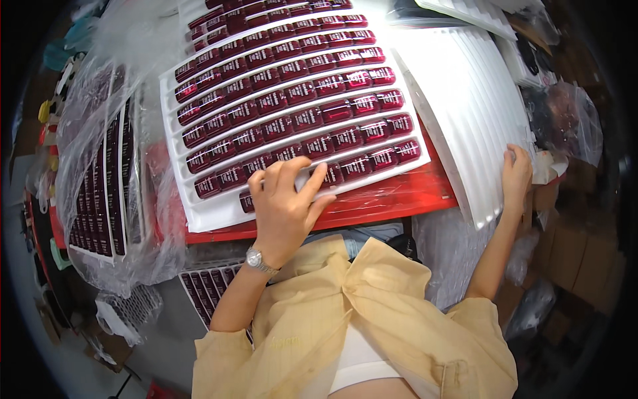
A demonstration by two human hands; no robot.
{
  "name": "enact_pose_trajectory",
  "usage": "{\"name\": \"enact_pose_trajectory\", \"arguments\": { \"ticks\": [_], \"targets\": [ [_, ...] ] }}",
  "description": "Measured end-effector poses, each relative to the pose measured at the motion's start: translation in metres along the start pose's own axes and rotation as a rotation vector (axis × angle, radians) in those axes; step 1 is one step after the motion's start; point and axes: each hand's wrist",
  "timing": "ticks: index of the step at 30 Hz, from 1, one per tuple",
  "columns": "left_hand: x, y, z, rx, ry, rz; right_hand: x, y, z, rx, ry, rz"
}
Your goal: The person places individual lipstick tubes into a white plastic tray with molded slots. They pick up the lipsticks from a nearby pile and arrange them in rows within the tray, filling the compartments systematically.
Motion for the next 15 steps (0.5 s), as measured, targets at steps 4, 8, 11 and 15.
{"name": "enact_pose_trajectory", "arguments": {
  "ticks": [4,8,11,15],
  "targets": [
    [-0.021,0.03,-0.022,-0.093,0.016,0.071,-0.005,-0.009,0.008,-0.001,-0.118,0.069],
    [-0.018,0.036,-0.032,-0.15,-0.054,-0.161,-0.012,0.073,0.007,0.118,-0.229,1.218],
    [-0.02,0.017,-0.022,-0.241,-0.116,-0.488,-0.021,0.192,-0.023,0.068,0.174,1.661],
    [-0.014,-0.001,-0.016,-0.331,-0.201,-0.702,-0.015,0.29,-0.062,0.082,0.608,1.956]
  ]
}}
Point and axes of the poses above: each hand's wrist, its own z-axis towards the middle knuckle, its own x-axis out of the palm, y = z × x, and after that the axes turned 10 degrees about z, right-handed
